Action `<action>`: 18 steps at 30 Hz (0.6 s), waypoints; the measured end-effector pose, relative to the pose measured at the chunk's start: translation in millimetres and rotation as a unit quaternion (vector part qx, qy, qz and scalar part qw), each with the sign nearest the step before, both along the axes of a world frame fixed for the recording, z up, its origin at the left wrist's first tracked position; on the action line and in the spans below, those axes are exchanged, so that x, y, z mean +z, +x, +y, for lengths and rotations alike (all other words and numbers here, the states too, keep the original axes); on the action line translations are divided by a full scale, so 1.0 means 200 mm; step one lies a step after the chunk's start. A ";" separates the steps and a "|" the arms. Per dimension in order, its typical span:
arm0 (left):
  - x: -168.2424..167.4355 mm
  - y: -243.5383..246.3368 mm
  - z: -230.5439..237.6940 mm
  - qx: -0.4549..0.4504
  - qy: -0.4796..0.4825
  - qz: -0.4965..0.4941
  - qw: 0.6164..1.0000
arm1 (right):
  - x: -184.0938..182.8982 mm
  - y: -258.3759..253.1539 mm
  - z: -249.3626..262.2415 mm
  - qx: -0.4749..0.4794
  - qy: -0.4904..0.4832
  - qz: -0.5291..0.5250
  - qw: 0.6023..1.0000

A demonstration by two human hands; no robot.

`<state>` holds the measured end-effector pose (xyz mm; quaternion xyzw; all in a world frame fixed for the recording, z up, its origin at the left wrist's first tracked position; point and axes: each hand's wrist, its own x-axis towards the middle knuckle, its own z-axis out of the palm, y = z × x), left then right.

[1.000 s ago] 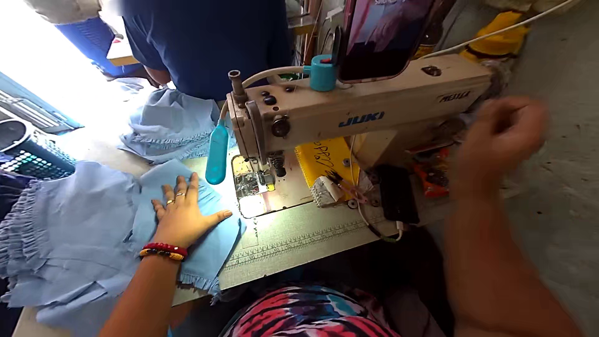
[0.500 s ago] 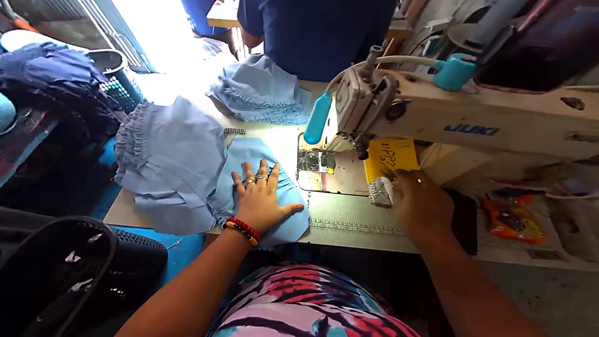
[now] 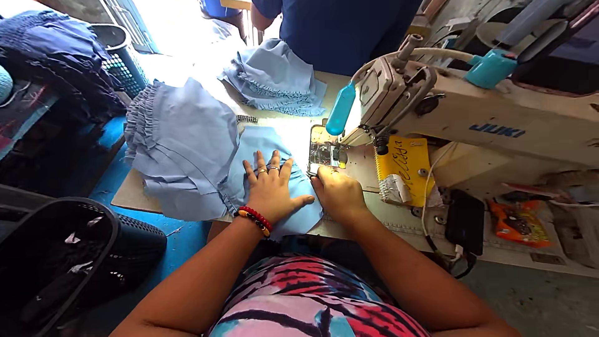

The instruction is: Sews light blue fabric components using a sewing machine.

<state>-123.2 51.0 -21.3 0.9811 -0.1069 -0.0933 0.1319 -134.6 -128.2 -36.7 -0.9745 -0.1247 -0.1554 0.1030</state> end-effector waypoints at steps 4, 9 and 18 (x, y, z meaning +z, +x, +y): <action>-0.04 0.01 0.03 -0.062 -0.085 -0.142 0.984 | 0.11 -0.12 -0.16 -0.058 0.058 0.042 0.996; 0.19 0.16 0.03 -0.087 -0.173 -0.302 0.933 | 0.14 -0.21 -0.43 -0.166 0.000 0.067 0.984; 0.58 0.58 0.26 -0.022 -0.100 -0.175 0.979 | 0.11 -0.34 -0.22 0.012 0.083 0.002 0.996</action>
